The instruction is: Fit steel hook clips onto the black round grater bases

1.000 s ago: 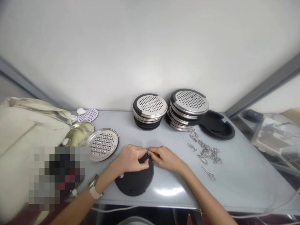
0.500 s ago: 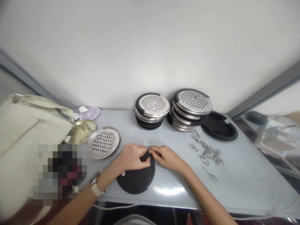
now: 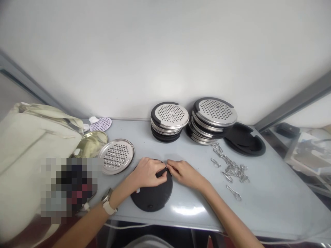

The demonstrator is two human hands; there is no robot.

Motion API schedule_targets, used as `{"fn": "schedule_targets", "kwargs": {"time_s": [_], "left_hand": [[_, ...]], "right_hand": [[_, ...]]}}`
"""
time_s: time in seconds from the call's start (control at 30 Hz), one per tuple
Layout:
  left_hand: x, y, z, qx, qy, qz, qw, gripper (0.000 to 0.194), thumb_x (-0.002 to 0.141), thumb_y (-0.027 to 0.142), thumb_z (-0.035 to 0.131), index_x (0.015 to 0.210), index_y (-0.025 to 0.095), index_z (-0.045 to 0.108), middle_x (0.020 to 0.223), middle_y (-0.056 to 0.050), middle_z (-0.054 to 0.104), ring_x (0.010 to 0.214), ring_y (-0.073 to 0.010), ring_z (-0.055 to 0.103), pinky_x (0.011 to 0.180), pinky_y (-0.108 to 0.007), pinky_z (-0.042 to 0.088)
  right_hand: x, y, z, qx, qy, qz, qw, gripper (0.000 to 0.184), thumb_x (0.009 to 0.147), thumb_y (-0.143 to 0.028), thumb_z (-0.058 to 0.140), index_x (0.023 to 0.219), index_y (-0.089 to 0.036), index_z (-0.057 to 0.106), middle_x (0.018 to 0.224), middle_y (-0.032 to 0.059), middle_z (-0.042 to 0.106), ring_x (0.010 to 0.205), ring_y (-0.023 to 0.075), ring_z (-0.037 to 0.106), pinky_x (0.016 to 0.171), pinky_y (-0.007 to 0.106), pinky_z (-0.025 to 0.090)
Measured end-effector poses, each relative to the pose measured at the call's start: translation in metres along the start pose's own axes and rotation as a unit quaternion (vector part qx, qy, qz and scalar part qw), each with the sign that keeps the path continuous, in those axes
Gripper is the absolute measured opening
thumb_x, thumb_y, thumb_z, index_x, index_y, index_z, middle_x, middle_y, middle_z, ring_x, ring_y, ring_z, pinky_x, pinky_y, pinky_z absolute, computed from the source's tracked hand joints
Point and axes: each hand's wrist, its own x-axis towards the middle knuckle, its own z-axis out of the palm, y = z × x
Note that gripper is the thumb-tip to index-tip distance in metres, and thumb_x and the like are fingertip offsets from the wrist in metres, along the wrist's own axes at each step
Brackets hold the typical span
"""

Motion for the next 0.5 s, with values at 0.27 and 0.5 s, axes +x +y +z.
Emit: {"fn": "schedule_targets", "kwargs": {"time_s": [0.27, 0.5], "left_hand": [[0.0006, -0.0009, -0.0017, -0.017, -0.010, -0.008, 1.000, 0.012, 0.076, 0.027, 0.052, 0.067, 0.018, 0.053, 0.061, 0.001, 0.059, 0.055, -0.0143, 0.056, 0.051, -0.025, 0.033], [0.0015, 0.0006, -0.0075, -0.077, 0.029, 0.010, 0.997, 0.032, 0.074, 0.022, 0.053, 0.104, 0.018, 0.044, 0.095, -0.006, 0.057, 0.090, -0.0226, 0.058, 0.073, -0.033, 0.049]], "right_hand": [[-0.0017, 0.0003, 0.0014, -0.027, 0.001, 0.005, 1.000, 0.029, 0.097, -0.034, 0.025, 0.084, -0.021, 0.047, 0.068, -0.0010, 0.054, 0.059, 0.0127, 0.050, 0.060, 0.024, 0.035], [-0.0014, 0.0007, 0.0014, -0.016, 0.014, 0.009, 1.000, 0.033, 0.097, -0.034, 0.026, 0.088, -0.020, 0.054, 0.069, 0.0006, 0.057, 0.059, 0.0138, 0.052, 0.061, 0.025, 0.038]]}}
